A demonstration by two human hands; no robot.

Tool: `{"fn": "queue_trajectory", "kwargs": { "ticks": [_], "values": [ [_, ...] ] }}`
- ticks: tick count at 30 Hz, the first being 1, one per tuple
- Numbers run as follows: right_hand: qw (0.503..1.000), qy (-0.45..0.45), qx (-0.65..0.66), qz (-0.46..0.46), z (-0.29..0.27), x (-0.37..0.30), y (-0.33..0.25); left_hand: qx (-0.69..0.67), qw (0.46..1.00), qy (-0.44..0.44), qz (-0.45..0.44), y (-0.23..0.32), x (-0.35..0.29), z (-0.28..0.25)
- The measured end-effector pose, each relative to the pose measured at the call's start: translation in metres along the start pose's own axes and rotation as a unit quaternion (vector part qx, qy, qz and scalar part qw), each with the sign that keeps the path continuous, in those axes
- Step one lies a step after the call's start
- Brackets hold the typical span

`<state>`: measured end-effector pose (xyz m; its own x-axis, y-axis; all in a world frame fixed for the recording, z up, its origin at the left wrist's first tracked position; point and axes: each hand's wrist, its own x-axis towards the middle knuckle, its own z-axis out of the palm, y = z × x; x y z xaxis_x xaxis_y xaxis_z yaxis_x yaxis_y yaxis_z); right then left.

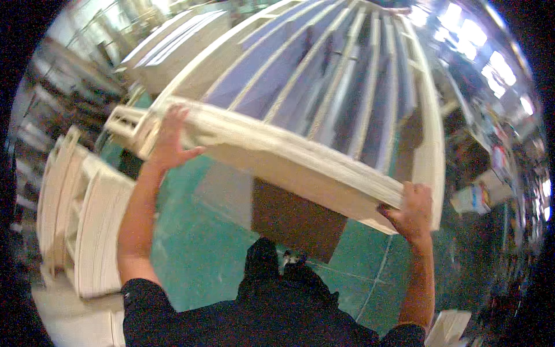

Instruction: The person uses a pneumatic nail gun to attach wooden slats to a large, curved wooden frame. They repeatedly position the slats and drive nails into the joints to secure them. The person also lifts and repositions the entire frame to access different sections for assembly.

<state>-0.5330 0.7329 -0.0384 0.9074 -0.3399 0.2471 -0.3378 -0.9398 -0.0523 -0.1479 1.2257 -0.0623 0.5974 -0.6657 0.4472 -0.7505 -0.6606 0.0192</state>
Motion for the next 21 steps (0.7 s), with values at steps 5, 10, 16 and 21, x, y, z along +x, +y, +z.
{"fn": "queue_trajectory", "kwargs": {
  "ticks": [5,10,16,21],
  "values": [
    [0.999,0.038,-0.009,0.001,0.011,0.000,-0.003,0.054,0.992,-0.100,0.050,-0.066,0.055,0.017],
    [0.998,0.053,-0.036,0.017,0.018,0.000,0.005,-0.009,0.989,-0.093,0.119,-0.097,0.079,0.040],
    [0.997,0.036,-0.050,0.038,0.016,0.004,0.003,-0.047,0.993,-0.008,0.111,-0.089,0.081,0.046],
    [0.995,0.095,-0.026,0.016,0.017,0.002,0.011,-0.066,0.991,0.018,0.117,-0.091,0.077,0.048]
  ]
}}
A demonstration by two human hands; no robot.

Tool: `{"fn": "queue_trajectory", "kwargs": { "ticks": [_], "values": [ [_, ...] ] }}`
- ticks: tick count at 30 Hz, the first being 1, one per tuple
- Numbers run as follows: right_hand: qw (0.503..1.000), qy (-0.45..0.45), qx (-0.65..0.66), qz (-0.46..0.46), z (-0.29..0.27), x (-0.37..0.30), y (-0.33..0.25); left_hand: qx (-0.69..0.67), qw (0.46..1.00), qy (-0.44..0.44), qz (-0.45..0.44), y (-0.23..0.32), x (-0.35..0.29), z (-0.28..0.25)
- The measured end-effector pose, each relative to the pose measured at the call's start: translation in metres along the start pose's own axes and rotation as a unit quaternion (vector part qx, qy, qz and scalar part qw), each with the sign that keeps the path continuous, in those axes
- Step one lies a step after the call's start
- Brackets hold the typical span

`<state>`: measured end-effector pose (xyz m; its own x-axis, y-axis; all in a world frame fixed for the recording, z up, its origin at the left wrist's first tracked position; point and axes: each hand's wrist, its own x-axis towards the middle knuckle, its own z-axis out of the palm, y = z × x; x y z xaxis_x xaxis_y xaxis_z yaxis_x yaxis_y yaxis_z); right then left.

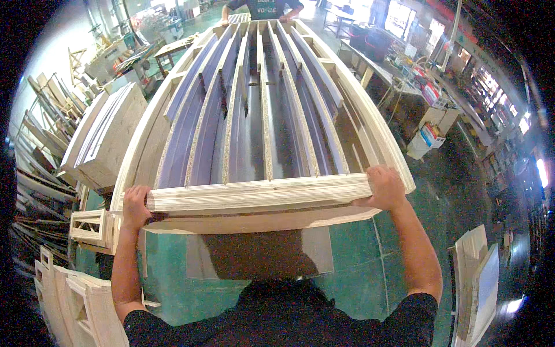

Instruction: The person uses a pneumatic nail gun to attach wooden slats to a large, curved wooden frame. They repeatedly position the slats and drive nails into the joints to secure them. The person also lifts and repositions the entire frame to access different sections for assembly.

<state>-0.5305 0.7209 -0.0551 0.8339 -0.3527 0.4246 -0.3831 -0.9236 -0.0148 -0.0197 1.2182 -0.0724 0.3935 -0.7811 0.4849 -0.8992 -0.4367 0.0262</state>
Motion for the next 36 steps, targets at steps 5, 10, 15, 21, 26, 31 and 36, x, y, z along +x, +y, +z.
{"fn": "queue_trajectory", "kwargs": {
  "ticks": [5,10,15,21,26,31,36],
  "values": [
    [1.000,-0.025,-0.009,0.012,-0.004,-0.001,-0.007,0.013,1.000,0.007,0.011,0.004,0.003,-0.009],
    [1.000,-0.019,-0.013,0.007,-0.004,-0.003,-0.005,0.028,0.999,0.005,0.018,0.007,0.004,-0.016],
    [1.000,-0.020,-0.021,0.013,-0.005,-0.007,-0.006,0.012,1.000,0.000,0.021,0.004,0.004,-0.017],
    [0.999,-0.007,-0.047,-0.002,-0.003,-0.024,-0.006,-0.004,1.000,0.000,0.023,0.006,0.003,-0.013],
    [0.999,-0.002,-0.036,0.016,-0.010,-0.037,-0.003,0.000,1.000,0.010,0.026,0.013,0.000,-0.003],
    [0.999,0.012,-0.039,0.002,-0.022,-0.053,0.014,-0.020,0.998,0.038,0.052,0.032,-0.002,-0.003],
    [0.999,-0.019,-0.014,0.027,-0.040,-0.078,0.068,-0.007,0.997,0.023,0.067,0.094,0.017,-0.017]
  ]
}}
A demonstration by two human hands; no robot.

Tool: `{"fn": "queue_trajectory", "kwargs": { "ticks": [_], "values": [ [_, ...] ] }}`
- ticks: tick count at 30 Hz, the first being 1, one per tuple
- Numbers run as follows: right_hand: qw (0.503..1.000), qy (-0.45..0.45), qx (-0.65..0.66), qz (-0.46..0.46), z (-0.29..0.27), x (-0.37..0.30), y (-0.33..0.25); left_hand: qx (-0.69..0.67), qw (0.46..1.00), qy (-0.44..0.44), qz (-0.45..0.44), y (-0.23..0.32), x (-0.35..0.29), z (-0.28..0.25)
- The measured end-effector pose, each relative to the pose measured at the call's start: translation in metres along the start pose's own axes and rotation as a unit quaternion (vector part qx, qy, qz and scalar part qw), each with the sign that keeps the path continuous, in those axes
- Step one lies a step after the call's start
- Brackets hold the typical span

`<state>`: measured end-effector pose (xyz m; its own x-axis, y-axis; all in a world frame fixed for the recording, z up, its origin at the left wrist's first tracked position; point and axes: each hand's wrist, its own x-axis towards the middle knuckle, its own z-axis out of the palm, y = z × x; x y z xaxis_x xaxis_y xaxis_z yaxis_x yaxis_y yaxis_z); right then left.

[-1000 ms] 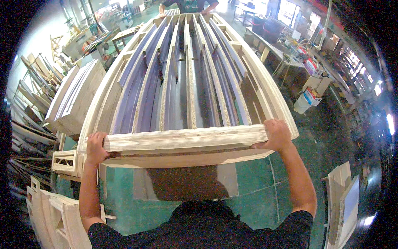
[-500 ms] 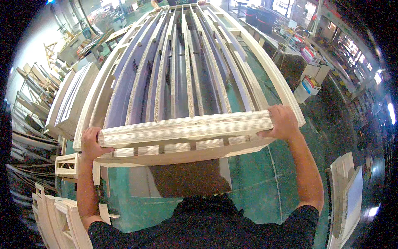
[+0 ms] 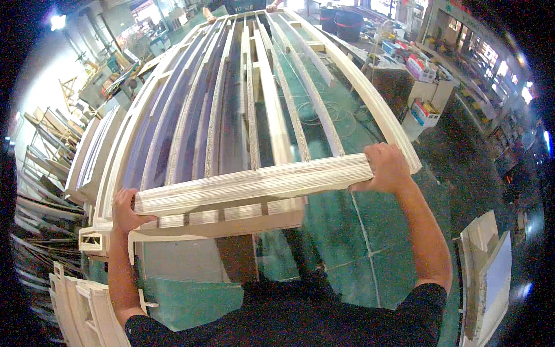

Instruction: The person uses a pneumatic nail gun to attach wooden slats to a large, curved wooden frame. They repeatedly position the slats and drive nails into the joints to secure them. The person also lifts and repositions the entire frame to access different sections for assembly.

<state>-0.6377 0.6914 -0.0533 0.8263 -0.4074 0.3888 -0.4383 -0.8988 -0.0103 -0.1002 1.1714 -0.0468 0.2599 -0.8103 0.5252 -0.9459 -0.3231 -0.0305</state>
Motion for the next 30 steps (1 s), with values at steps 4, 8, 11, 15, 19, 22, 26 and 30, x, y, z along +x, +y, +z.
{"fn": "queue_trajectory", "kwargs": {
  "ticks": [4,8,11,15,19,22,26,30],
  "values": [
    [0.998,0.048,-0.018,-0.028,-0.013,-0.005,0.096,-0.006,1.000,-0.014,-0.016,0.086,0.050,0.016],
    [0.999,0.027,-0.005,-0.023,-0.011,-0.008,0.160,0.010,1.000,-0.026,-0.015,0.130,0.087,0.032],
    [0.999,0.025,-0.008,-0.027,-0.006,-0.005,0.192,0.001,0.999,-0.040,-0.017,0.149,0.105,0.048],
    [1.000,-0.004,0.005,-0.006,-0.003,0.006,0.229,0.013,0.998,-0.066,-0.012,0.173,0.133,0.061],
    [1.000,-0.023,0.003,0.000,0.006,0.015,0.284,0.013,0.996,-0.087,-0.032,0.206,0.173,0.081],
    [0.999,-0.041,0.001,-0.003,0.019,0.029,0.324,-0.002,0.990,-0.120,-0.071,0.219,0.203,0.099],
    [0.997,-0.070,0.033,-0.007,0.018,0.069,0.349,-0.007,0.987,-0.139,-0.084,0.229,0.242,0.121],
    [0.997,-0.066,0.037,-0.018,0.043,0.108,0.395,-0.005,0.987,-0.146,-0.069,0.231,0.290,0.146]
  ]
}}
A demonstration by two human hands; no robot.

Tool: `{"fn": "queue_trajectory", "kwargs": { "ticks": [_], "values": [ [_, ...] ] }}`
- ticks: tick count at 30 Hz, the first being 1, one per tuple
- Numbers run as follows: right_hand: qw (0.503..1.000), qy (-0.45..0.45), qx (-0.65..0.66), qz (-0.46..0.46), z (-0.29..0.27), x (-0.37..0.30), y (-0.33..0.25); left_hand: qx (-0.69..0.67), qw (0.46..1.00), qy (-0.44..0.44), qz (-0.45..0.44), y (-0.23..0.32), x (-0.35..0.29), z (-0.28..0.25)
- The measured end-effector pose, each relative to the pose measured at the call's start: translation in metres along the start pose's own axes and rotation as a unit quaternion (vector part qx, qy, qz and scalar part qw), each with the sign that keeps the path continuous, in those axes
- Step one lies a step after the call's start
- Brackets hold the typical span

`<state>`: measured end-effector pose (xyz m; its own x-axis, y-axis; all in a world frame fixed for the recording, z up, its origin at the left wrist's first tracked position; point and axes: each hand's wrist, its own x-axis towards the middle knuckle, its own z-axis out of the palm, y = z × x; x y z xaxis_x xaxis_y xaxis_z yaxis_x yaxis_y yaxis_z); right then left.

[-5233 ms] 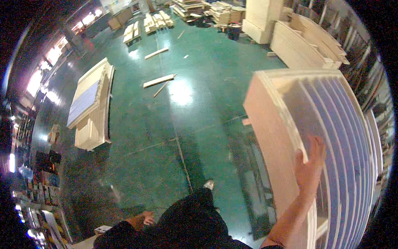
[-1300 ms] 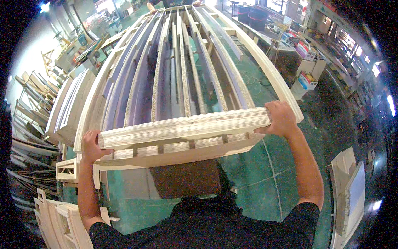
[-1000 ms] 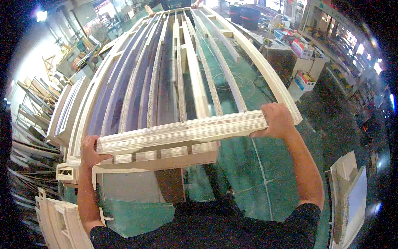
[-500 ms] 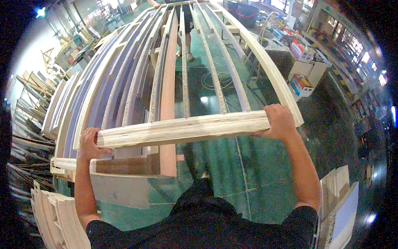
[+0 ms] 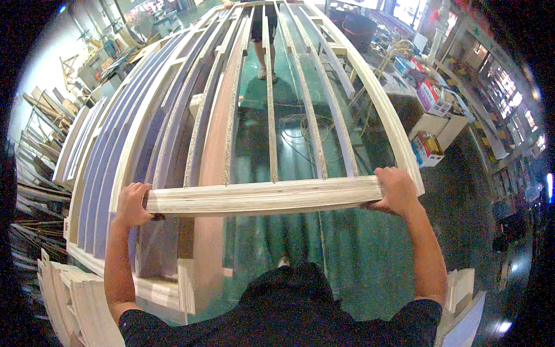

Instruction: The person uses a pneumatic nail gun to attach wooden slats to a large, curved wooden frame. They repeatedly position the slats and drive nails into the joints to secure them. The person also lifts and repositions the entire frame to access different sections for assembly.

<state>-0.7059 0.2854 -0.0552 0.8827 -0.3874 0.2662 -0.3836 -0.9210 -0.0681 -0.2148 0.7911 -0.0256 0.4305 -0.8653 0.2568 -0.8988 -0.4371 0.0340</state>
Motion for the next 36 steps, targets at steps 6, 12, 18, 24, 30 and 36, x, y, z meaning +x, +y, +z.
{"fn": "queue_trajectory", "kwargs": {
  "ticks": [6,12,18,24,30,36],
  "values": [
    [0.999,-0.018,-0.027,-0.008,0.016,0.065,0.070,0.022,0.999,-0.025,-0.009,0.009,0.090,0.024],
    [0.998,0.020,-0.005,-0.058,0.046,0.141,0.134,0.038,0.998,-0.039,-0.028,0.005,0.174,0.040],
    [0.998,0.039,0.016,-0.039,0.065,0.209,0.213,0.034,0.999,-0.021,-0.011,0.005,0.283,0.063],
    [0.998,0.047,0.015,-0.031,0.088,0.301,0.226,0.052,0.998,-0.022,0.000,-0.026,0.371,0.083],
    [0.989,0.114,-0.020,-0.088,0.142,0.417,0.323,0.032,0.999,0.010,-0.006,-0.062,0.492,0.132],
    [0.996,0.022,0.029,-0.078,0.162,0.553,0.386,0.034,0.998,-0.035,-0.033,-0.102,0.625,0.152]
  ]
}}
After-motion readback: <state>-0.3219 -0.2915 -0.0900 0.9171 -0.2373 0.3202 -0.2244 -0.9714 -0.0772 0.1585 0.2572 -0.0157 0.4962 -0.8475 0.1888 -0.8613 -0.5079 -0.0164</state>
